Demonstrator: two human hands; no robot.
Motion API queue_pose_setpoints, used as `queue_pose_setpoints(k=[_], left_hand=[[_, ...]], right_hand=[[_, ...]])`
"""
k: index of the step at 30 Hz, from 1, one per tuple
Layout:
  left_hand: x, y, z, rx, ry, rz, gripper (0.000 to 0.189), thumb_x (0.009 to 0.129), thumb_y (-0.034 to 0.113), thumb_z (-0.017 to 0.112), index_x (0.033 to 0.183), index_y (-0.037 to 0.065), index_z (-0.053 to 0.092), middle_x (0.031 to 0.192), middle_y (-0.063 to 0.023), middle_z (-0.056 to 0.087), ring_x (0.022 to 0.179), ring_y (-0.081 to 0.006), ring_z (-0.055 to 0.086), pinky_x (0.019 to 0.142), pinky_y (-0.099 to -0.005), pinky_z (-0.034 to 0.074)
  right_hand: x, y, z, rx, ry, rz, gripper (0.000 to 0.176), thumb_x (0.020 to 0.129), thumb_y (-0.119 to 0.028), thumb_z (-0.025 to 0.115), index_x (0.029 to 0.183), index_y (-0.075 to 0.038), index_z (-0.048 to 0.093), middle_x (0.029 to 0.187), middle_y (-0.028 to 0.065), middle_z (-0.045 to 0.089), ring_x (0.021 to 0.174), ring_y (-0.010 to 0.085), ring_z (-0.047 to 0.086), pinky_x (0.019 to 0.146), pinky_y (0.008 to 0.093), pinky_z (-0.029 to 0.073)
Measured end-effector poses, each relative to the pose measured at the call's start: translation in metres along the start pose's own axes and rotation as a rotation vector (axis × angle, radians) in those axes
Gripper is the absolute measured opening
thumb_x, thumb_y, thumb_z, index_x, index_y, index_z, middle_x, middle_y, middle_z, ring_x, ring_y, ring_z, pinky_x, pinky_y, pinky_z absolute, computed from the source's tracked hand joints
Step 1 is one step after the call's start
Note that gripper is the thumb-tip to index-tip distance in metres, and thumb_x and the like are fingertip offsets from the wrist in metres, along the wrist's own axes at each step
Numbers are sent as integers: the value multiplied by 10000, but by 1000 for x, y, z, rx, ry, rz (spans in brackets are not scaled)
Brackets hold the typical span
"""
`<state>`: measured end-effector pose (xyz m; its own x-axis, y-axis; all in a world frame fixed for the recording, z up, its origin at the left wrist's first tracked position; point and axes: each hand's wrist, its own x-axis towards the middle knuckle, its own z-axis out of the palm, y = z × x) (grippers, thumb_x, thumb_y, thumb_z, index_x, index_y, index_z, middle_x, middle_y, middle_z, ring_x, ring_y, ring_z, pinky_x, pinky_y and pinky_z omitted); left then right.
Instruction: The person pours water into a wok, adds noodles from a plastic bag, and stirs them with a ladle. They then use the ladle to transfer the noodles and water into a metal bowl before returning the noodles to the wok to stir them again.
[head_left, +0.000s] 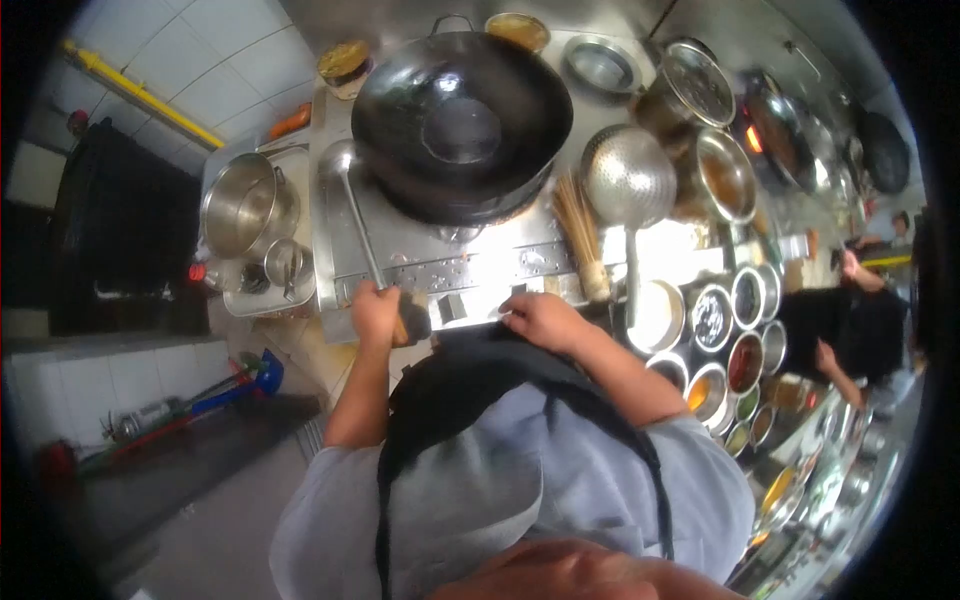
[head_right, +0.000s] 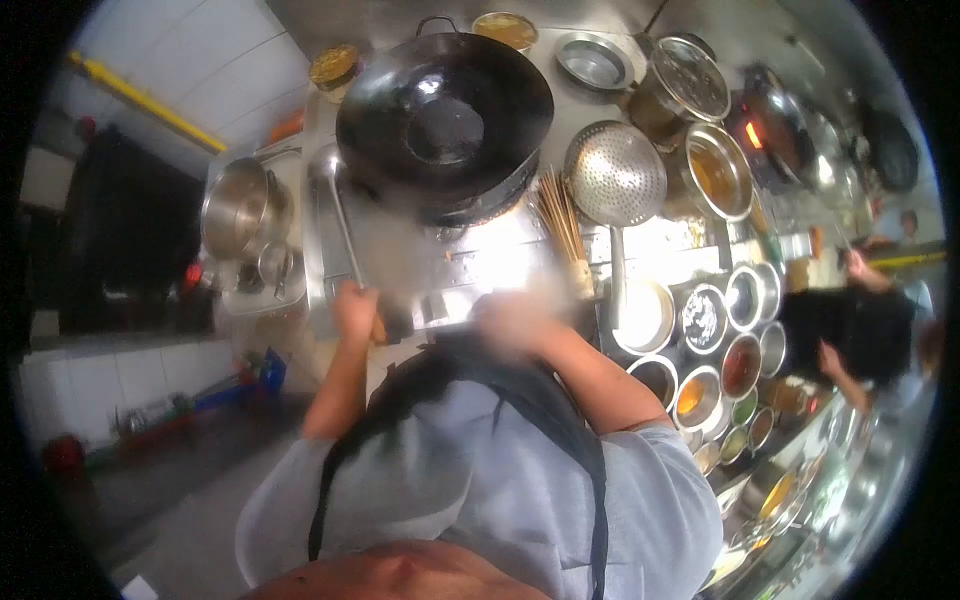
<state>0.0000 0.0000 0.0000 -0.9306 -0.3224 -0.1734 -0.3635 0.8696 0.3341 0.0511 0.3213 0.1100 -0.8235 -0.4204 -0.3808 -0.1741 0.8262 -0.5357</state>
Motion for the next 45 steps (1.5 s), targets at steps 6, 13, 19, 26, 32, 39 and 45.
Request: queue_pose_setpoints(k=[6, 13, 19, 26, 32, 39, 45], left_hand=[[-25, 44, -89, -1038, -241, -283, 251, 892, 210, 680, 955, 31, 515, 677, -48, 547, 498, -143, 546, 452, -298, 458], [-36, 154, -113, -525, -121, 685, 410, 949, 218, 591, 1260, -45, 541, 1313, -218, 536, 1193, -334, 568, 990, -401, 461], [-23, 152, -118, -532, -122, 724, 466, 909, 165, 624, 1345, 20, 542, 1479, -198, 409, 1367, -335, 409, 1106, -408, 339], [-64, 63, -73, -324, -117, 441, 450, 848, 133, 685, 1272, 12, 594, 1421, -188, 466, 1319, -358, 448, 1091, -416, 358], [-58, 10, -20, -251, 93, 137, 525, 835, 177, 698, 1300, -10, 541, 1384, -241, 481, 1320, -396, 424, 1101, -451, 345], [-76, -3, 9, -224, -188, 93, 574, 839, 219, 694, 1319, -33, 505, 1336, -264, 503, 1260, -410, 476, 1067, -437, 382], [-72, -9, 15, -301, -134, 21, 534, 842, 191, 691, 1297, -32, 521, 1280, -257, 552, 1199, -411, 532, 1032, -427, 417]], right_hand=[[23, 29, -33, 312, -13, -22, 278, 931, -246, 620, 1141, -74, 676, 1038, 163, 702, 921, 284, 684, 840, 376, 527], [69, -6, -42, 1217, -276, -322, 454, 944, -186, 630, 1363, -78, 490, 855, 80, 646, 867, 164, 651, 772, 311, 531], [47, 16, -107, 1245, 262, -129, 482, 960, -182, 607, 1399, -70, 442, 703, -5, 559, 572, 75, 548, 488, 234, 443], [43, 120, -237, 731, 911, 311, 435, 877, -124, 635, 1289, -25, 537, 677, 37, 562, 524, 128, 554, 470, 309, 458], [95, 210, -337, 166, 1114, 421, 329, 847, -171, 554, 1104, 31, 589, 826, 227, 678, 711, 339, 693, 655, 417, 542], [47, 176, -312, 281, 846, 423, 430, 832, -161, 541, 1240, -27, 572, 959, 280, 672, 940, 433, 653, 819, 460, 509], [2, 170, -239, 178, 984, 565, 495, 869, -177, 515, 1356, -89, 519, 894, 259, 668, 783, 345, 684, 718, 435, 516]])
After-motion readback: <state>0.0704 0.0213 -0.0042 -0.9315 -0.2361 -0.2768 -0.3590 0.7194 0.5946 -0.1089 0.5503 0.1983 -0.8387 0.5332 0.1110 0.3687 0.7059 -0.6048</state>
